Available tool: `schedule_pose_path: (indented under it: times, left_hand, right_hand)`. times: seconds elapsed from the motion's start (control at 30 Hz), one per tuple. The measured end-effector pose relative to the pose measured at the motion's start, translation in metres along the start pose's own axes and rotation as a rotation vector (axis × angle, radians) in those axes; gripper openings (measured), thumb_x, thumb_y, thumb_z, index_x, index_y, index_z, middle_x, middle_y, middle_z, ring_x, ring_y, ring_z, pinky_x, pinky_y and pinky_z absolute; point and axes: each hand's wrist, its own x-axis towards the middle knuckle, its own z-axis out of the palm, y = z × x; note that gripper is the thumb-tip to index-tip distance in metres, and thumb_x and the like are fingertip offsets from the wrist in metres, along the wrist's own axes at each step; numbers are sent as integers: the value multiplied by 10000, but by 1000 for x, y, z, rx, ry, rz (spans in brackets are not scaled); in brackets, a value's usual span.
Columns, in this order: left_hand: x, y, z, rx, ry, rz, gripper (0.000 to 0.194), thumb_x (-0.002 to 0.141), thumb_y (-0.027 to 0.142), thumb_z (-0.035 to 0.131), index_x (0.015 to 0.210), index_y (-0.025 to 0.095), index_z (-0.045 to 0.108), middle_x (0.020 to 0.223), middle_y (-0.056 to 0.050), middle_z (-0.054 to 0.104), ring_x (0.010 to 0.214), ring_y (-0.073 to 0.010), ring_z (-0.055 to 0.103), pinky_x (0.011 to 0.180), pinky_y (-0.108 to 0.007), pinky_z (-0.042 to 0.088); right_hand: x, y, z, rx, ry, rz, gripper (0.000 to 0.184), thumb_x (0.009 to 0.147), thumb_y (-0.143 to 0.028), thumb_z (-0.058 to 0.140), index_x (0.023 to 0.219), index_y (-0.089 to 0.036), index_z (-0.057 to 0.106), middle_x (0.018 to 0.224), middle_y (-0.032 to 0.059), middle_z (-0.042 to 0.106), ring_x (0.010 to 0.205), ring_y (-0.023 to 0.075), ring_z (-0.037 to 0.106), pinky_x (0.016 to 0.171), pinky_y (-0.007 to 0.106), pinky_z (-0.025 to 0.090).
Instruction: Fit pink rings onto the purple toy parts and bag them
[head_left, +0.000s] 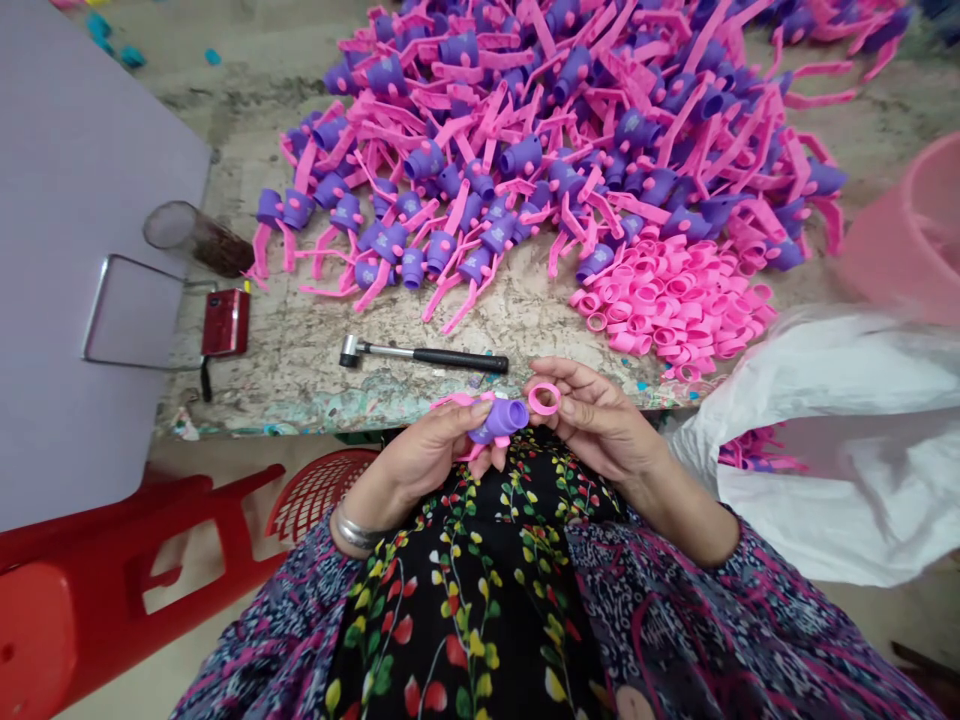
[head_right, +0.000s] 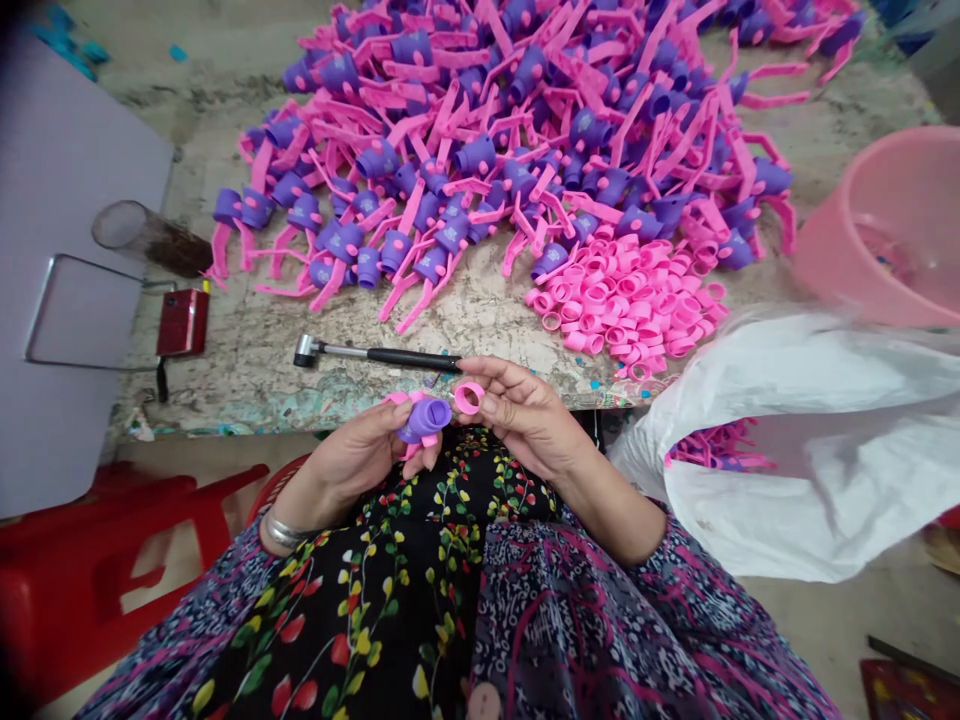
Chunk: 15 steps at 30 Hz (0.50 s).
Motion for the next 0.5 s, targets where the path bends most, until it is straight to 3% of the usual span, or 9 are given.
schedule_pose_path:
  times: [0.17, 0.5]
  left_hand:
    - [-2, 1, 4, -17, -9, -17, 449, 801, 556, 628, 716, 117, 665, 565, -48, 653, 408, -76, 525, 422, -189, 372]
    - [-2, 0, 6, -15, 8, -38, 424, 866, 519, 559, 712, 130, 632, 551, -26, 637, 407, -60, 497, 425, -182, 343]
  right_hand:
    - [0, 0, -3, -5, 40, 22, 281, 732, -290, 837, 981, -196, 747, 878, 4, 737, 748, 81, 679, 759, 180, 561]
    - [4, 3, -8, 140, 18, 129, 310, 749, -299, 823, 984, -155, 679, 766, 2, 707, 642, 80, 675, 629, 155, 576]
